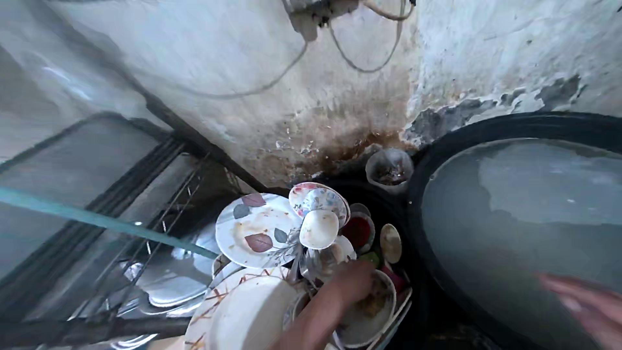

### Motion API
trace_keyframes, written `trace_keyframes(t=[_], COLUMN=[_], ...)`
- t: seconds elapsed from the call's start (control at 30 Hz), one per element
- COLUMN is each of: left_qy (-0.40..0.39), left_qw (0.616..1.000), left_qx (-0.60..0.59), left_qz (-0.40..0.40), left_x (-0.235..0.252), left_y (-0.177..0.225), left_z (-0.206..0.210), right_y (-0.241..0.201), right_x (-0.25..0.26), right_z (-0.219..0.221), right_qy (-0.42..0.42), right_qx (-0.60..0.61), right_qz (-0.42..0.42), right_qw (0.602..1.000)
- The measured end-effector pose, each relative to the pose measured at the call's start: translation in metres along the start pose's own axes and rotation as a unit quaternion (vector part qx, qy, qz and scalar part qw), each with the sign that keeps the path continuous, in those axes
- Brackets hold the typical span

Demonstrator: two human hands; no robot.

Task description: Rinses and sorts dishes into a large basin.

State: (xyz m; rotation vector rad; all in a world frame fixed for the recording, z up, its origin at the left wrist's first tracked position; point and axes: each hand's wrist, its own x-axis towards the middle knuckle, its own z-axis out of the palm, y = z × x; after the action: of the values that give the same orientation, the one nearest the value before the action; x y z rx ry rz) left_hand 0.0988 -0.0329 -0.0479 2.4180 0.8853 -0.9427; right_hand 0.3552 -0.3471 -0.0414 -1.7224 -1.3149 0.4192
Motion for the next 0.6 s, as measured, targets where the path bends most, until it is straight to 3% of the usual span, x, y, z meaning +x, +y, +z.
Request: trace_keyframes(t=[0.13, 0.17, 0.23, 0.3, 0.43, 0.6], left_qy=[0.013, 0.013, 0.016, 0.032, 0.035, 0.07], left_qw=[0.999, 0.999, 0.998, 0.997, 0.995, 0.988], left_qx=[-0.014, -0.013, -0.022, -0.026, -0.042, -0.054], left_qz=[-0.03, -0.035, -0.051, -0.063, -0.088, -0.124], left_x=[-0.022, -0.028, -0.039, -0.044, -0.056, -0.066], left_y=[-0.002, -0.002, -0.003, -0.008, -0.014, -0.027], left_z=[0.002, 0.0, -0.001, 0.002, -0.002, 0.009], right_y=[-0.058, -0.069, -0.086, -0.073, -0.051, -0.053], right_x=[0.097, 0.121, 0.171, 0.205, 0.217, 0.199], right_z=[0.084, 0.103, 0.142, 0.191, 0.246, 0.25], right_qy=[-0.042, -0.108, -0.315, -0.418, -0.464, -0.528], right_qx=[-0.033, -0.044, -0.064, -0.106, -0.193, -0.269], right_qz=[-0.117, -0.101, 0.023, 0.106, 0.175, 0.18], right_qw=[0.992, 0.988, 0.947, 0.896, 0.847, 0.785])
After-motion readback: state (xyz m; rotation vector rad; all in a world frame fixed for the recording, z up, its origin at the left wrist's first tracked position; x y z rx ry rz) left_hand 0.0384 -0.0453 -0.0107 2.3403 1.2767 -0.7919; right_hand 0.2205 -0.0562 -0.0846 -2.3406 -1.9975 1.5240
